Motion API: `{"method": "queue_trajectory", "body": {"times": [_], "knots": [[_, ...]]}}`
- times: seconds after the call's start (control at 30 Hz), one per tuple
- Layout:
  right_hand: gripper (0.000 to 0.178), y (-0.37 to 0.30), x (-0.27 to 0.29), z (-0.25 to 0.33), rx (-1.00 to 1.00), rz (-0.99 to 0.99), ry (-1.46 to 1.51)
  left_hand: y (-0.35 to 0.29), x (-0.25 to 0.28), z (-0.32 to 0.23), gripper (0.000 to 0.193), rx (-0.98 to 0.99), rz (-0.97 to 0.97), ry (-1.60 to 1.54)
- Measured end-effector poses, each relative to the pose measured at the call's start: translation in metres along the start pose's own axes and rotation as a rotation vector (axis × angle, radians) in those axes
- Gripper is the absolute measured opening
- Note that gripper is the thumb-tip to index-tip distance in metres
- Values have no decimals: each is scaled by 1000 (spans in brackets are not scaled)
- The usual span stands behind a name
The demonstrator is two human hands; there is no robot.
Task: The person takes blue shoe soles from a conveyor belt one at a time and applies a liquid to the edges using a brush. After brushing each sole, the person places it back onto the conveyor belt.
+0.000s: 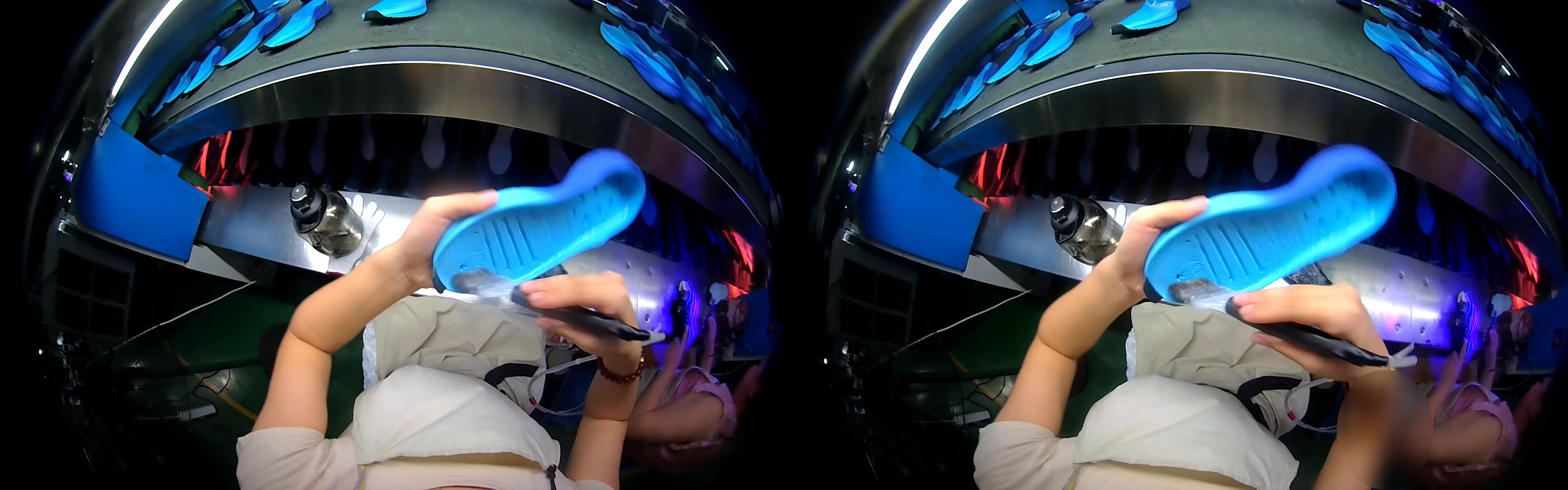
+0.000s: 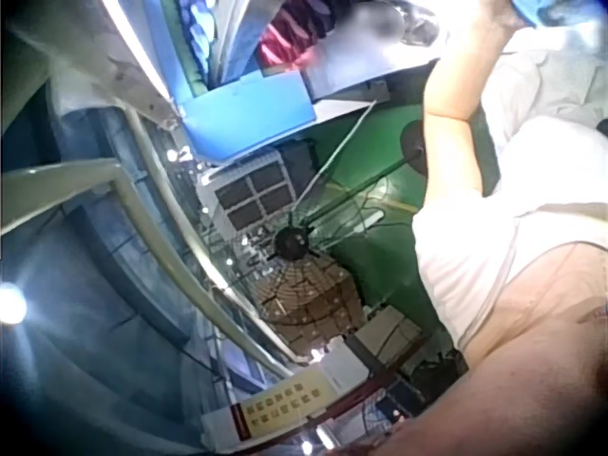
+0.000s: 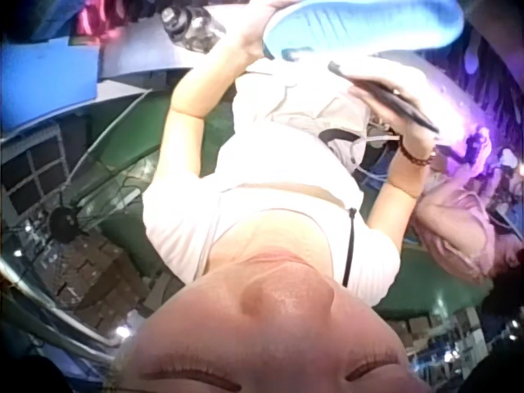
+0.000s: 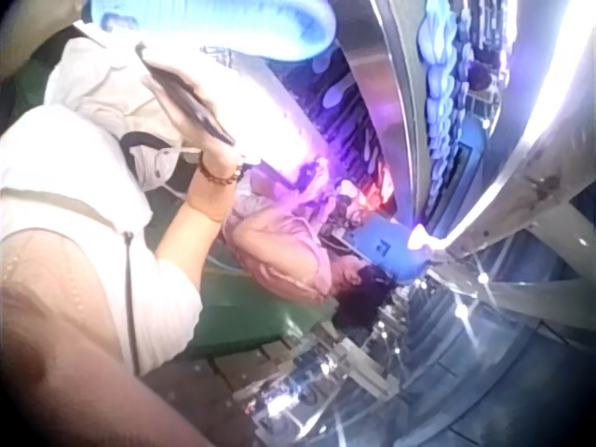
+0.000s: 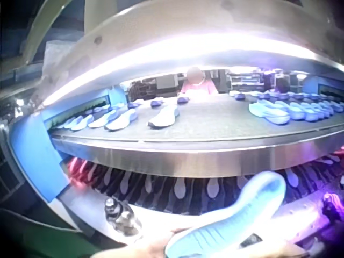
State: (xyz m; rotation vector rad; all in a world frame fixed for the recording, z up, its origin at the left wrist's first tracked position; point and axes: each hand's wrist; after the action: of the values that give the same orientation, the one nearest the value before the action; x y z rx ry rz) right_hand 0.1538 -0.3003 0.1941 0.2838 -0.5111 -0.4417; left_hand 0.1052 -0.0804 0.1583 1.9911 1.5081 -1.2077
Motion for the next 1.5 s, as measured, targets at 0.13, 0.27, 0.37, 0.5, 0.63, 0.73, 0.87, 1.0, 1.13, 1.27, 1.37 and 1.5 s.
{"method": "queue_trajectory", "body": {"times": [0.13, 0.27, 0.37, 0.5, 0.63, 0.73, 0.87, 1.0, 1.13, 1.27, 1.37, 1.5], "knots": [[17, -2, 11, 1, -37, 261, -125, 1, -6, -2, 50, 167, -89, 326], [19, -2, 16, -7, -104, 191, -51, -4, -2, -3, 54, 261, -125, 349], [19, -6, 24, -6, -106, 354, -229, -5, 6, 2, 56, 267, -110, 435], [16, -5, 37, -14, -53, 202, -91, -16, 12, -3, 53, 226, -185, 482], [17, -18, 41, -36, -109, 186, -127, -19, 6, -8, 50, 168, -194, 613], [19, -15, 46, -20, -234, 188, -121, -24, 18, -6, 57, 105, -211, 560], [13, 8, 13, -11, -233, -73, 55, -1, 11, 8, 44, 32, -148, 332], [17, 36, -5, -26, -404, -263, 184, 14, 17, 15, 34, -45, -217, 534], [20, 50, -12, -38, -466, -360, 227, 21, 29, 20, 34, -139, -202, 606], [22, 58, -15, -44, -552, -396, 260, 22, 34, 22, 34, -147, -263, 617], [22, 61, -11, -53, -567, -417, 290, 24, 36, 23, 35, -163, -289, 586], [23, 59, -12, -61, -552, -444, 278, 26, 38, 27, 37, -186, -306, 588]]}}
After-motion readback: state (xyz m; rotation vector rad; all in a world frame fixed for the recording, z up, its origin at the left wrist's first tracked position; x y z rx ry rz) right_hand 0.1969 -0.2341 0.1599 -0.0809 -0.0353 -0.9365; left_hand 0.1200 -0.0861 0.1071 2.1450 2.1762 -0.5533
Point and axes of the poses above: each hand's wrist, its own y-axis towards the middle knuckle, its own x-axis out of the back of the hand, z = x × y, and after that the axes turned 2 degrees about y, right-handed
